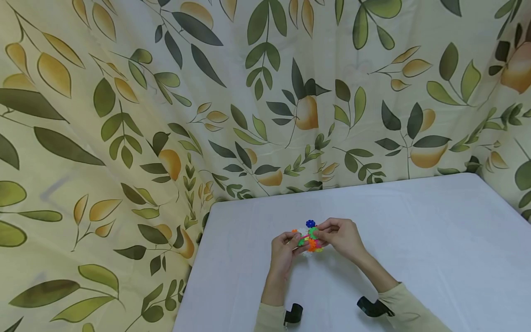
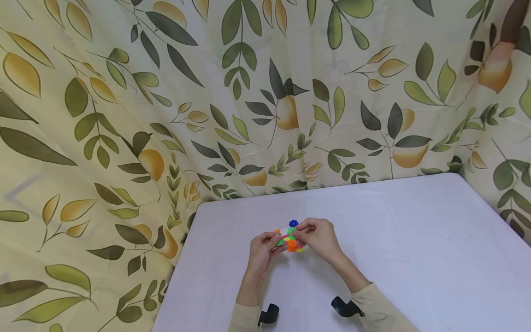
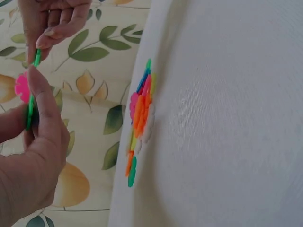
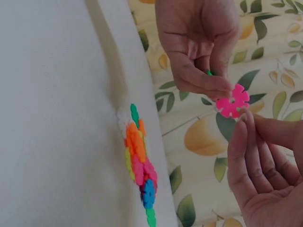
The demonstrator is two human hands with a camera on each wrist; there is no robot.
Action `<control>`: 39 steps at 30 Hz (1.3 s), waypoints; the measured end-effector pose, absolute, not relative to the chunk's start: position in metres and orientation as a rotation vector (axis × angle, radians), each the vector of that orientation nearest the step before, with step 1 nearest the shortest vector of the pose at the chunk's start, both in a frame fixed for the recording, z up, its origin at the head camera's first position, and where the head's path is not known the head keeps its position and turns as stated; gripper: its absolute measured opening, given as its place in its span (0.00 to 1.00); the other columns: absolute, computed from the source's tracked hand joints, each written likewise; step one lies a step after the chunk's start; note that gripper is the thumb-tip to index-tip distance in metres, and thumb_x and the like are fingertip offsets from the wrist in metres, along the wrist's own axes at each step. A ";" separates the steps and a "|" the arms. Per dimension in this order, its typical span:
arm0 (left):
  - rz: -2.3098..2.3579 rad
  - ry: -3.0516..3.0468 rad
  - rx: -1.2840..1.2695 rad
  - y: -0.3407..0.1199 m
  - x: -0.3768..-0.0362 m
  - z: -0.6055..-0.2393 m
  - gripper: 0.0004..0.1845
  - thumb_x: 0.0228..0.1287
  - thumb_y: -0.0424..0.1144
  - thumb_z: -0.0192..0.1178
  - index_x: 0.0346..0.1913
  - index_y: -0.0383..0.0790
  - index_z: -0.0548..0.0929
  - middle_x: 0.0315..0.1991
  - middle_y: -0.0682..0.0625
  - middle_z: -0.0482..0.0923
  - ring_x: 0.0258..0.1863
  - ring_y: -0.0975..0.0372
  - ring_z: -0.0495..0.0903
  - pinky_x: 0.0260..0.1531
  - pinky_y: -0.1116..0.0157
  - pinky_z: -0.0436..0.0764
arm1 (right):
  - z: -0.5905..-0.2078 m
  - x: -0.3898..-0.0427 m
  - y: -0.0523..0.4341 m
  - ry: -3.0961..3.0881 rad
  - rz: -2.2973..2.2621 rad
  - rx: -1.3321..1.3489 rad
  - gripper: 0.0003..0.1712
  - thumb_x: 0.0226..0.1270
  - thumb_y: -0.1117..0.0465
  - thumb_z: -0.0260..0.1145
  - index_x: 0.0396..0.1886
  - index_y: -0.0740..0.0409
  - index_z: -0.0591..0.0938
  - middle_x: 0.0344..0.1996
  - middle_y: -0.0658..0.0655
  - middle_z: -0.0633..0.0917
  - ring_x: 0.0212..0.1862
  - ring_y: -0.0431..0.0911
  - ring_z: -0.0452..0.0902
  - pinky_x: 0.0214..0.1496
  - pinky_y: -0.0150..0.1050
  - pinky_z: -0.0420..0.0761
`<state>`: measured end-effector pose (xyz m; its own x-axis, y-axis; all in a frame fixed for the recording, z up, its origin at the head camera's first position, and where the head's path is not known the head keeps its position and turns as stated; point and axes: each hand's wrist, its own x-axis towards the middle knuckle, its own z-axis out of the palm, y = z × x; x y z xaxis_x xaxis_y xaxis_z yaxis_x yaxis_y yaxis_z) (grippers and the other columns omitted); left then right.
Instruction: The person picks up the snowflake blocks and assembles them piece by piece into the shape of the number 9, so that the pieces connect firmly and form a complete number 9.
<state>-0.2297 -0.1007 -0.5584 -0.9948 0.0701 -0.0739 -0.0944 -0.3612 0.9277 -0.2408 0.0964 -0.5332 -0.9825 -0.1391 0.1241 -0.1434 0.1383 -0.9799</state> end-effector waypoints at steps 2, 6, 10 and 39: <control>2.516 1.719 -0.031 -0.101 -0.229 -0.559 0.09 0.75 0.29 0.61 0.46 0.21 0.79 0.41 0.40 0.80 0.34 0.57 0.89 0.42 0.61 0.88 | -0.534 -0.241 0.095 -2.347 2.051 0.318 0.07 0.62 0.68 0.78 0.37 0.68 0.88 0.30 0.61 0.90 0.28 0.52 0.89 0.33 0.43 0.89; 2.495 1.724 0.000 -0.102 -0.230 -0.558 0.09 0.76 0.30 0.60 0.46 0.24 0.78 0.41 0.42 0.79 0.35 0.57 0.89 0.43 0.61 0.88 | -0.534 -0.241 0.096 -2.323 2.087 0.348 0.09 0.63 0.68 0.77 0.39 0.70 0.88 0.32 0.63 0.90 0.29 0.55 0.89 0.34 0.45 0.89; 2.425 1.752 0.079 -0.103 -0.231 -0.560 0.08 0.77 0.32 0.59 0.46 0.27 0.77 0.43 0.44 0.77 0.35 0.58 0.88 0.43 0.61 0.88 | -0.534 -0.242 0.100 -2.339 2.114 0.311 0.11 0.65 0.66 0.77 0.42 0.70 0.89 0.35 0.64 0.91 0.33 0.61 0.89 0.38 0.48 0.89; 2.273 1.969 0.022 -0.118 -0.237 -0.555 0.11 0.75 0.38 0.64 0.51 0.34 0.83 0.44 0.38 0.83 0.35 0.57 0.84 0.46 0.59 0.88 | -0.550 -0.265 0.113 -2.772 1.408 0.326 0.10 0.68 0.62 0.74 0.45 0.62 0.91 0.37 0.54 0.91 0.37 0.47 0.85 0.39 0.41 0.83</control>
